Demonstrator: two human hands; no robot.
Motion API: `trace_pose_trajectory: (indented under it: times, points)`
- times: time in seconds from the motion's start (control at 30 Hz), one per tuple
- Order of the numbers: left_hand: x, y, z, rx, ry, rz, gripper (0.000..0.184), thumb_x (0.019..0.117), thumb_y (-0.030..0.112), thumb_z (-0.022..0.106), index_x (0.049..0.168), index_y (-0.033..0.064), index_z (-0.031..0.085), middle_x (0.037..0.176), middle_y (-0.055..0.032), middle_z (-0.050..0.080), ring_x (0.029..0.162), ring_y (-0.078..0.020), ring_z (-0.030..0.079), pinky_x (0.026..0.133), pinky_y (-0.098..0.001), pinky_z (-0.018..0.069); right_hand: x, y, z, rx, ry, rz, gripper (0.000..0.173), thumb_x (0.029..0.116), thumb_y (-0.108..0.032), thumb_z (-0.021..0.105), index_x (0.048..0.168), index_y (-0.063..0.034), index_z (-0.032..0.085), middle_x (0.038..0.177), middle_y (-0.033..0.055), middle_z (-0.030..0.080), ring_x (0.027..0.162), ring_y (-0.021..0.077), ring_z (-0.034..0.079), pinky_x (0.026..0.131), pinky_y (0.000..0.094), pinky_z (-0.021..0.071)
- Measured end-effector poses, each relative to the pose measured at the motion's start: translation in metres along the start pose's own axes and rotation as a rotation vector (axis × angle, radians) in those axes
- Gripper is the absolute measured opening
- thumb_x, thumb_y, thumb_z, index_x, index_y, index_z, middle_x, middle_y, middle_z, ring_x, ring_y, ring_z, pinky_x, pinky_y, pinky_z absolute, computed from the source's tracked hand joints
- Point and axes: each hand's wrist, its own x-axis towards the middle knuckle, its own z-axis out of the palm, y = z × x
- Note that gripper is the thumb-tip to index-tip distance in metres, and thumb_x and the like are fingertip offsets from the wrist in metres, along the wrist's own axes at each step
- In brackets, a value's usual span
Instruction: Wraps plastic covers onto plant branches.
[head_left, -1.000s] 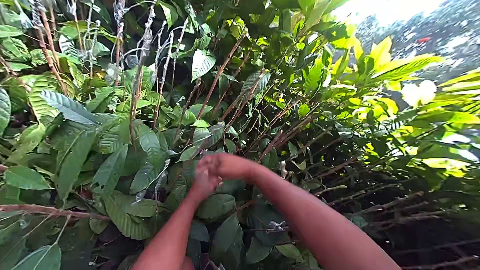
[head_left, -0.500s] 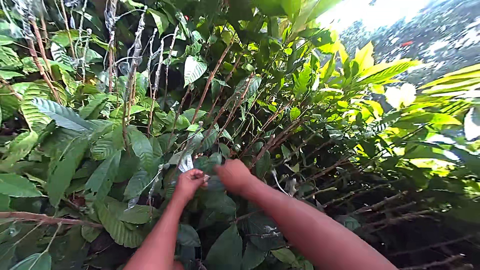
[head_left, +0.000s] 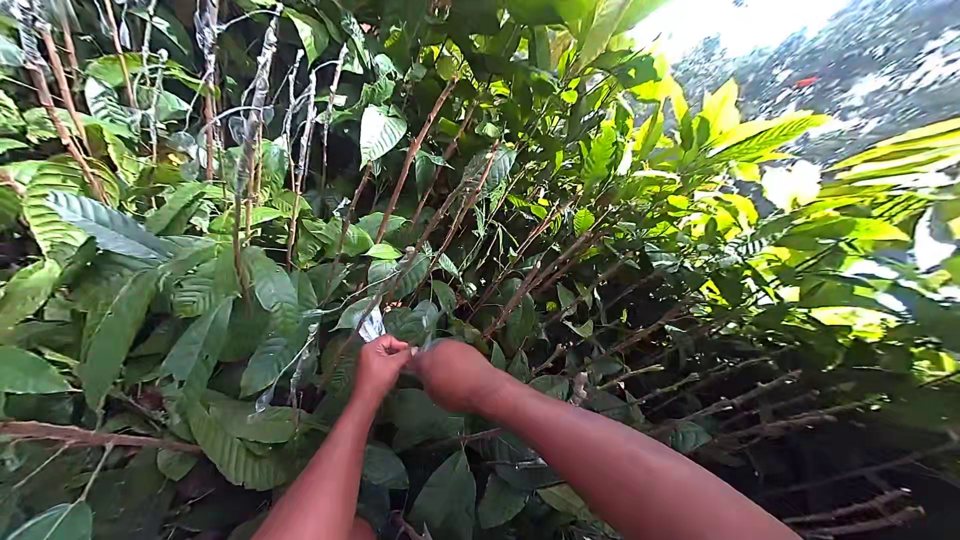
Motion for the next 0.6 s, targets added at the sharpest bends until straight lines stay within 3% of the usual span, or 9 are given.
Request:
trace_pose_trajectory:
  times: [0.1, 0.17, 0.23, 0.3, 0.37, 0.43, 0.5, 0.57, 0.6]
  points:
    - [-0.01, 0.004, -0.001, 0.21, -0.149, 0.166, 0.027, 0.0886, 0.011, 0.07, 0.11, -0.0064, 0.07, 0.105, -0.0196, 0.072, 0.102, -0.0278, 0.069, 0.096, -0.0491, 0.0525, 0.007, -0.004, -0.027, 0.336, 0.052, -0.132, 0.029, 0.0997, -0.005, 0.059, 0.127, -0.0001, 0.065, 0.119, 0.0205, 0.068, 0.102, 0.0319, 0.067, 0.087, 0.0528, 0.053]
    - [-0.006, -0.001, -0.001, 0.304, -0.245, 0.166, 0.022, 0.0932, 0.018, 0.071, 0.105, -0.001, 0.073, 0.104, -0.0144, 0.073, 0.096, -0.0232, 0.071, 0.092, -0.0454, 0.0565, 0.025, 0.042, -0.032, 0.587, 0.095, -0.104, 0.034, 0.1067, -0.01, 0.048, 0.14, -0.0049, 0.056, 0.132, 0.0134, 0.064, 0.095, 0.0164, 0.062, 0.077, 0.0356, 0.0494]
    - [-0.001, -0.008, -0.007, 0.27, -0.155, 0.192, 0.019, 0.0918, 0.019, 0.07, 0.098, 0.0018, 0.074, 0.096, -0.0098, 0.074, 0.084, -0.0172, 0.07, 0.083, -0.0398, 0.0577, 0.03, 0.066, -0.023, 0.274, 0.105, 0.017, 0.033, 0.1061, -0.012, 0.051, 0.137, -0.0042, 0.059, 0.13, 0.0209, 0.064, 0.11, 0.0317, 0.065, 0.089, 0.0531, 0.0534]
    - [0.002, -0.011, -0.011, 0.188, -0.024, 0.144, 0.015, 0.0895, 0.016, 0.071, 0.094, 0.0021, 0.073, 0.089, -0.0068, 0.074, 0.077, -0.0137, 0.071, 0.078, -0.036, 0.0605, 0.022, 0.058, -0.004, -0.015, -0.002, 0.069, 0.031, 0.1011, -0.016, 0.058, 0.131, -0.0071, 0.064, 0.124, 0.0258, 0.065, 0.122, 0.0463, 0.059, 0.096, 0.0693, 0.0464]
    - [0.0, -0.007, -0.008, 0.125, 0.035, 0.052, 0.011, 0.0894, 0.013, 0.071, 0.093, 0.0023, 0.071, 0.085, -0.0046, 0.074, 0.074, -0.0117, 0.072, 0.076, -0.0333, 0.0618, 0.016, 0.052, 0.008, -0.087, -0.052, 0.064, 0.027, 0.1014, -0.023, 0.062, 0.122, -0.0067, 0.068, 0.12, 0.0238, 0.067, 0.119, 0.0463, 0.061, 0.095, 0.0699, 0.0464]
    - [0.001, 0.002, -0.002, 0.124, 0.038, 0.025, 0.011, 0.0913, 0.013, 0.072, 0.092, 0.002, 0.071, 0.084, -0.0041, 0.073, 0.073, -0.0105, 0.072, 0.075, -0.0315, 0.0618, 0.006, 0.027, 0.006, -0.066, -0.019, 0.053, 0.025, 0.099, -0.014, 0.062, 0.121, -0.0032, 0.067, 0.119, 0.0256, 0.067, 0.116, 0.0473, 0.062, 0.091, 0.0701, 0.0487]
    - [-0.005, 0.003, 0.005, 0.16, 0.034, 0.108, 0.015, 0.0905, 0.015, 0.065, 0.092, 0.0007, 0.071, 0.084, -0.0066, 0.07, 0.079, -0.0134, 0.066, 0.076, -0.0367, 0.0538, -0.003, -0.01, -0.003, 0.017, 0.007, -0.053, 0.031, 0.0969, -0.006, 0.061, 0.127, -0.0029, 0.063, 0.119, 0.0257, 0.066, 0.114, 0.0459, 0.064, 0.091, 0.0671, 0.0503]
    - [-0.013, 0.002, 0.004, 0.195, -0.061, 0.141, 0.031, 0.0933, 0.015, 0.062, 0.115, -0.0073, 0.067, 0.107, -0.0189, 0.07, 0.102, -0.0258, 0.066, 0.095, -0.0461, 0.0522, 0.007, -0.009, -0.023, 0.28, 0.042, -0.134, 0.03, 0.0971, -0.004, 0.061, 0.127, -0.0005, 0.066, 0.117, 0.023, 0.068, 0.106, 0.0374, 0.066, 0.09, 0.0583, 0.0526]
    - [-0.012, 0.008, 0.002, 0.279, -0.129, 0.118, 0.033, 0.0937, 0.015, 0.068, 0.119, -0.006, 0.067, 0.112, -0.0214, 0.071, 0.108, -0.0312, 0.068, 0.099, -0.052, 0.0517, 0.016, 0.01, -0.031, 0.452, 0.043, -0.14, 0.032, 0.1004, -0.003, 0.057, 0.132, -0.0002, 0.062, 0.121, 0.0203, 0.067, 0.101, 0.029, 0.065, 0.086, 0.0485, 0.0522]
